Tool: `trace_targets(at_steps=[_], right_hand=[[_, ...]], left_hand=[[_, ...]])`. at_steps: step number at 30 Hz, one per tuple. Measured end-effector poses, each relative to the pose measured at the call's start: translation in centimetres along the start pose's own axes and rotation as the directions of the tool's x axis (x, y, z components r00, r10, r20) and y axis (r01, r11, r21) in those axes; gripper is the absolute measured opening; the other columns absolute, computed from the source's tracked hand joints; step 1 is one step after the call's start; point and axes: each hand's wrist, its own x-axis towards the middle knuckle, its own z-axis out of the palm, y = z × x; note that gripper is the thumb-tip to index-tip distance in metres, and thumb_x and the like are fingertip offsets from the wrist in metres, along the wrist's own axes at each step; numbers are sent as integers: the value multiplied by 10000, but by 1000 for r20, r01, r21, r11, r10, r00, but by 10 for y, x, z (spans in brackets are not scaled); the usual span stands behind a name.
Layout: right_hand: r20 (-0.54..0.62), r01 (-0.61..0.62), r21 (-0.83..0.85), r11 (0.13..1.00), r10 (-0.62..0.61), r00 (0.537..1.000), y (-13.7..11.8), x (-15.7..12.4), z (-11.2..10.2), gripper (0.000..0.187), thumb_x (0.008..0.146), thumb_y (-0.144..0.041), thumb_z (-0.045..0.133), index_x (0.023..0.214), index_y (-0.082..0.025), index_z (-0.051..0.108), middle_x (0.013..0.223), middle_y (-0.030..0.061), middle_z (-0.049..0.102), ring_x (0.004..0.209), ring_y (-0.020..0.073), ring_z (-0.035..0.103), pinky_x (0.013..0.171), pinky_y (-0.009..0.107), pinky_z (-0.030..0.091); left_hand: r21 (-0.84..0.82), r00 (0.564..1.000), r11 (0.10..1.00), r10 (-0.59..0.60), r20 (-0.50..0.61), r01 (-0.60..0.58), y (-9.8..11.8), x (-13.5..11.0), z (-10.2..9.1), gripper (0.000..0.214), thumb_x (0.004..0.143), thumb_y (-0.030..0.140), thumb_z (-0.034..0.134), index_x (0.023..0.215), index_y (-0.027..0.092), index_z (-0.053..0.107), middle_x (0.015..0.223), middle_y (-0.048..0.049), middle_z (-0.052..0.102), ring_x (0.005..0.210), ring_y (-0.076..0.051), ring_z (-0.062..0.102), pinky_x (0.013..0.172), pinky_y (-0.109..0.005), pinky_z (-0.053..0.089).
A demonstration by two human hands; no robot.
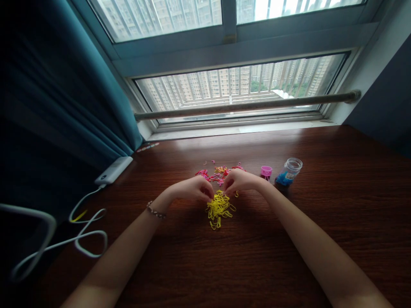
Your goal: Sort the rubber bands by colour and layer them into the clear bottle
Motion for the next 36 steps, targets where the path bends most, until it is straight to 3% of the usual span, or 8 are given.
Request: trace_targets(at_steps=[3,6,9,12,19,27,31,36], right_hand=[[-83,-79,131,988,90,992,3,-3,-9,175,644,-297,670,713,-137,682,594,33,650,517,146,601,441,203,455],[-276,-92,145,985,129,953,10,-4,-19,143,633,-249,673,717,-134,673,595,39,650,522,151,604,447,215,474],[-517,-132,76,988,152,842,18,-4,-27,138,641,-255,671,716,-140,681,594,44,653,505,158,597,433,231,474],[-696,-229,-120,966,83,713,26,-2,-30,92,662,-246,657,675,-162,694,593,37,656,553,182,608,496,264,478],[-790,-238,-391,889,-191,583,50,6,-23,145,741,-195,559,808,-187,687,771,47,677,682,187,620,640,287,471],[-620,-188,-561,806,-259,740,51,9,-8,196,777,-139,544,878,-223,690,825,36,683,771,204,560,691,292,436],[-618,-194,-572,797,-262,741,52,13,-1,195,780,-105,538,839,-211,691,825,49,676,791,202,541,712,290,430],[-634,-194,-545,815,-250,732,54,14,-1,166,779,-111,547,828,-202,676,823,49,664,806,199,550,733,290,431]], left_hand=[[113,955,994,25,-295,9,-7,5,1,131,756,188,572,813,129,675,718,-35,660,642,-125,576,586,-210,440],[305,822,952,173,-543,1,-24,13,5,151,787,154,530,872,150,655,897,-73,654,826,-163,587,759,-286,464],[455,775,891,301,-555,-20,-40,19,12,248,814,135,489,1029,189,599,1087,-81,608,1074,-192,511,953,-376,382],[522,798,852,283,-532,46,-50,22,19,311,839,142,444,1133,201,527,1178,-78,565,1160,-192,458,1027,-445,289],[534,785,839,261,-562,103,-62,21,20,268,857,147,402,1080,178,547,1095,-85,611,1039,-172,552,1009,-425,324],[309,683,947,166,-712,92,-73,19,16,241,810,158,492,1042,137,553,939,-91,646,865,-172,606,807,-316,477],[219,594,971,121,-796,95,-73,18,12,240,769,143,540,1007,163,572,879,-52,648,814,-153,607,780,-298,478],[228,548,968,136,-826,104,-69,17,8,214,736,149,582,946,179,610,819,-29,597,778,-141,576,737,-262,461]])
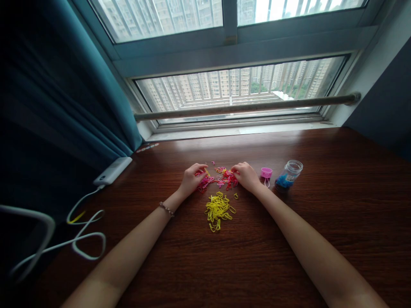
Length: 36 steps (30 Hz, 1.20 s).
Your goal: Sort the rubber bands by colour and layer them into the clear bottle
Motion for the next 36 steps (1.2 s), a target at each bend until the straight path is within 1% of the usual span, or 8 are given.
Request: trace_targets(at_steps=[12,17,23,25,30,31,33,36], right_hand=[[-199,-79,415,907,175,964,1,3,-1,187,737,-234,595,904,-162,639,781,48,642,703,175,607,674,300,494],[5,-194,723,663,275,961,-5,6,-11,292,663,-285,675,918,-146,648,807,65,678,767,196,638,716,325,512],[321,-316,814,488,75,944,-22,4,-24,342,627,-305,724,918,-140,656,841,64,680,754,167,630,690,285,504],[442,-362,792,492,-51,896,-27,2,-28,329,631,-308,724,904,-136,661,831,58,675,719,153,624,661,271,503],[697,-433,677,595,-329,638,-35,0,-30,301,641,-289,720,895,-133,676,793,45,669,698,155,622,630,246,496],[685,-419,673,609,-299,665,-34,1,-29,288,652,-299,708,884,-132,678,763,41,668,668,153,621,599,239,491],[546,-347,675,651,-124,829,-28,3,-24,244,679,-321,673,836,-133,681,700,34,661,603,146,608,541,230,472],[112,-220,554,803,190,975,-14,5,-16,172,704,-308,630,759,-154,684,670,33,665,587,154,601,534,239,455]], left_hand=[[-40,995,997,-69,-77,66,2,2,-2,82,717,256,636,714,175,647,777,-25,555,741,-136,548,677,-247,444],[-184,987,974,-148,-68,134,1,2,-1,168,734,321,611,736,157,646,797,-46,633,764,-156,596,709,-268,464],[-423,959,868,-284,8,260,3,1,2,236,744,377,588,771,142,582,674,-22,641,618,-141,617,603,-253,485],[-451,959,853,-283,25,263,4,1,2,237,749,376,587,762,140,581,651,-19,635,599,-138,613,597,-250,487],[-326,983,928,-184,17,180,8,1,-2,232,779,366,561,748,146,629,664,-25,632,618,-132,585,604,-241,461],[-279,991,951,-135,14,134,10,1,-3,235,783,364,558,738,148,639,671,-27,625,624,-131,573,601,-240,450],[-185,999,983,-9,39,16,15,1,-4,242,788,356,556,705,151,655,679,-32,602,634,-128,547,600,-240,429],[-116,971,979,185,153,-168,29,-3,-2,248,804,333,545,680,153,663,676,-41,575,649,-125,519,612,-243,410]])
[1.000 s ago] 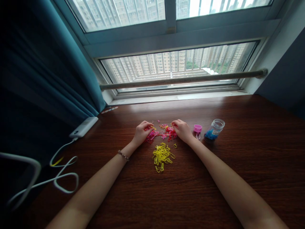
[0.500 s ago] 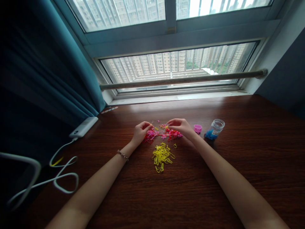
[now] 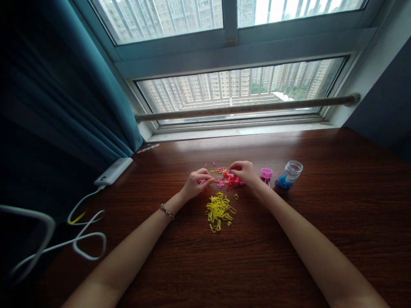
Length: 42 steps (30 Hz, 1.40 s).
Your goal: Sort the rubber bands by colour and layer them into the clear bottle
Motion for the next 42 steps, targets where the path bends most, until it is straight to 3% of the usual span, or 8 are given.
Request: trace_targets(at_steps=[3,7,15,22,31,36,39,42], right_hand=[[-267,17,-228,974,-79,960,12,3,-3,125,712,-266,606,738,-177,689,686,31,677,620,171,614,573,254,454],[-248,-23,-348,937,-69,966,18,4,-7,123,727,-227,582,757,-187,695,721,23,688,666,172,628,625,256,457],[-101,-63,-391,918,25,995,27,6,-12,141,631,-170,673,765,-192,708,719,13,691,622,161,621,566,233,452],[-111,-80,-393,916,39,993,31,6,-13,112,673,-188,635,758,-198,709,741,15,695,643,166,622,583,241,444],[-203,-122,-256,959,70,977,16,7,-17,187,706,-325,620,773,-171,701,725,40,689,643,174,616,588,253,441],[112,-100,95,990,89,990,0,0,-17,312,684,-398,645,851,-136,684,754,61,681,644,160,604,559,245,448],[459,-94,159,983,11,888,-10,-4,-12,298,654,-393,682,807,-137,695,730,46,673,625,147,591,562,243,448],[445,10,95,995,-51,894,-10,-6,-2,285,714,-404,638,808,-142,699,699,41,666,611,151,584,556,249,446]], left_hand=[[41,973,986,152,175,-162,16,-1,7,258,829,309,509,676,157,650,682,-45,573,674,-129,508,637,-250,402],[158,920,943,232,316,-292,25,-3,11,321,860,295,440,618,168,608,686,-42,571,708,-140,499,690,-276,396],[484,997,872,-46,-58,68,-10,-2,0,250,870,289,411,812,178,628,898,-60,618,917,-189,515,841,-350,386],[485,982,870,-161,97,94,-23,-6,6,264,883,289,385,1083,236,548,1197,-40,560,1240,-227,353,1020,-550,165],[490,988,870,-118,101,54,-19,-6,6,255,885,246,373,1032,207,578,1115,-58,595,1192,-196,414,1049,-496,164],[413,998,910,-27,-54,47,-25,-4,5,184,831,192,463,957,166,593,1043,-78,600,1053,-195,507,972,-419,346],[352,989,933,-22,-148,73,-30,-4,4,111,774,135,519,857,153,590,915,-76,615,920,-190,555,853,-360,449],[327,977,936,-62,-206,128,-32,-4,3,72,760,119,527,785,158,581,809,-57,612,812,-178,575,769,-327,480]])
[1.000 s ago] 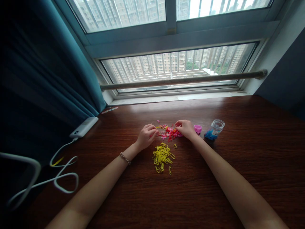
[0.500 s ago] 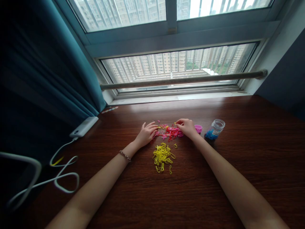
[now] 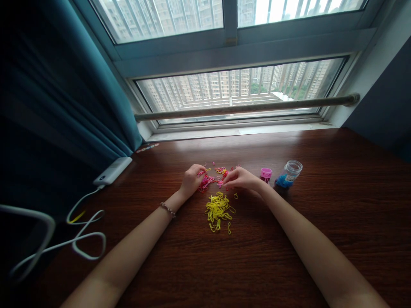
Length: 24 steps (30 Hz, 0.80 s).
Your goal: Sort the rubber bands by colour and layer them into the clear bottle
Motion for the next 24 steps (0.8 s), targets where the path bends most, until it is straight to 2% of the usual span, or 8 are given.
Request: trace_targets(at_steps=[1,3,6,10,15,18,21,24], right_hand=[[-123,41,-70,997,-50,991,3,2,3,276,750,-398,606,829,-149,697,738,49,670,646,161,590,585,261,454],[-331,100,-287,953,-197,923,9,5,9,238,813,-354,546,887,-178,688,874,65,668,783,189,589,701,303,459],[-296,102,-616,781,-350,889,19,6,16,205,834,-276,533,986,-231,663,1049,63,626,999,240,509,873,385,391],[-240,46,-757,652,-342,908,26,6,21,258,838,-243,535,1084,-254,611,1116,53,601,1076,266,452,904,431,352],[-273,67,-713,698,-364,890,33,9,19,240,872,-214,461,1043,-226,630,1077,60,624,1068,234,486,917,410,362],[-314,124,-625,771,-394,864,35,11,17,248,876,-210,435,998,-206,650,1024,66,644,1008,210,535,908,375,396],[-398,132,-516,846,-374,838,34,11,15,252,869,-217,430,961,-198,664,991,69,653,964,203,565,882,356,429],[-491,88,-414,906,-304,817,31,10,14,241,857,-242,449,929,-192,674,968,70,662,936,204,586,864,344,446]], left_hand=[[-5,1000,1000,-15,-11,15,0,0,0,58,762,130,532,782,156,581,793,-54,612,788,-174,578,751,-318,483],[-35,999,999,-26,-20,25,3,-1,-2,41,770,169,548,785,152,582,781,-51,617,760,-167,585,730,-303,485],[-134,1000,991,17,24,-14,12,-1,-4,80,791,215,544,807,150,588,791,-51,630,757,-156,595,724,-285,485],[-308,980,945,153,128,-108,30,-3,-6,114,815,214,519,849,154,611,849,-61,652,814,-149,599,768,-282,477],[-511,873,844,366,323,-164,50,-1,-8,127,810,220,534,803,164,647,830,-67,661,823,-154,599,788,-292,475],[-527,826,819,448,341,-227,53,2,-9,127,795,247,562,753,184,664,812,-62,664,894,-172,574,866,-332,441],[-450,850,860,411,330,-242,48,3,-9,132,796,271,563,770,199,672,820,-55,668,907,-176,560,862,-342,435],[-306,928,933,271,257,-188,39,2,-7,166,829,261,509,835,198,663,861,-57,665,895,-174,559,844,-352,437]])
